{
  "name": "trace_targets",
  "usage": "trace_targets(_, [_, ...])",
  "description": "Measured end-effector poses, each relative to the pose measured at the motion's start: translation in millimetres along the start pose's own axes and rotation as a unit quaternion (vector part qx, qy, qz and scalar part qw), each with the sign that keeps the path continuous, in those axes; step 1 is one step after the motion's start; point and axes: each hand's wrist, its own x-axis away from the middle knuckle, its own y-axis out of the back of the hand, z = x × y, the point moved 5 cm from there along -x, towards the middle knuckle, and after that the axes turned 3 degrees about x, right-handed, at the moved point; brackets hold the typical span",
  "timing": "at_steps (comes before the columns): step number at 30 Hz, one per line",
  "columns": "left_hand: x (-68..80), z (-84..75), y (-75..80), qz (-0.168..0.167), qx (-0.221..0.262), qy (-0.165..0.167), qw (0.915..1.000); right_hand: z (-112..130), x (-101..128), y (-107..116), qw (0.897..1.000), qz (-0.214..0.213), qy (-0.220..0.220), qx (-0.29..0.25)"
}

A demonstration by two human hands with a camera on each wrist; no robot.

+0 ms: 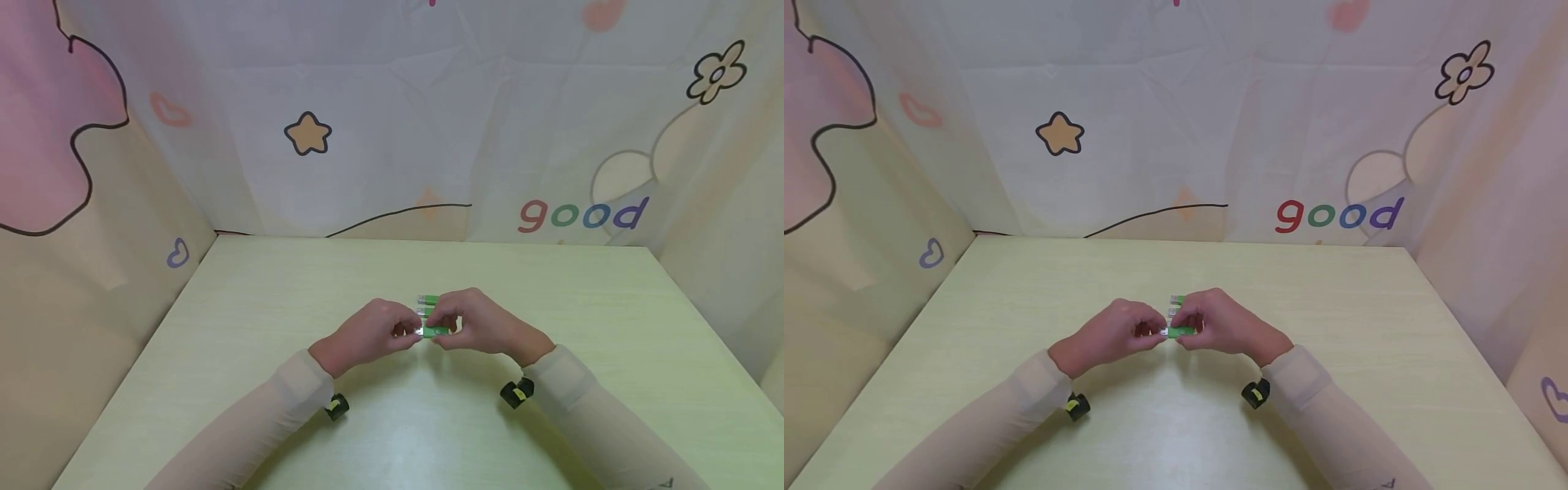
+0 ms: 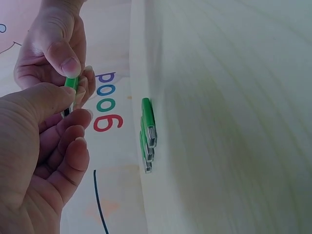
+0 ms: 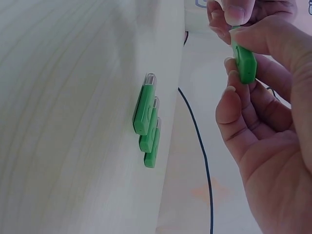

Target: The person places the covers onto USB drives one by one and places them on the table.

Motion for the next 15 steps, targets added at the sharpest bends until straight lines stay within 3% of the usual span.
trace_targets(6, [-2.5,-0.9,-1.3,0.01,-0.011,-0.008,0.9998,-3.2,1.7,-1.8,1.0,0.005,0.014,0.016])
trace_targets(15, [-2.6,4.9,2.7,0.009,-0.023,0.0,0.9997,-0.1,-3.0,-1.8,0.997,-0.022,0.067,0.027])
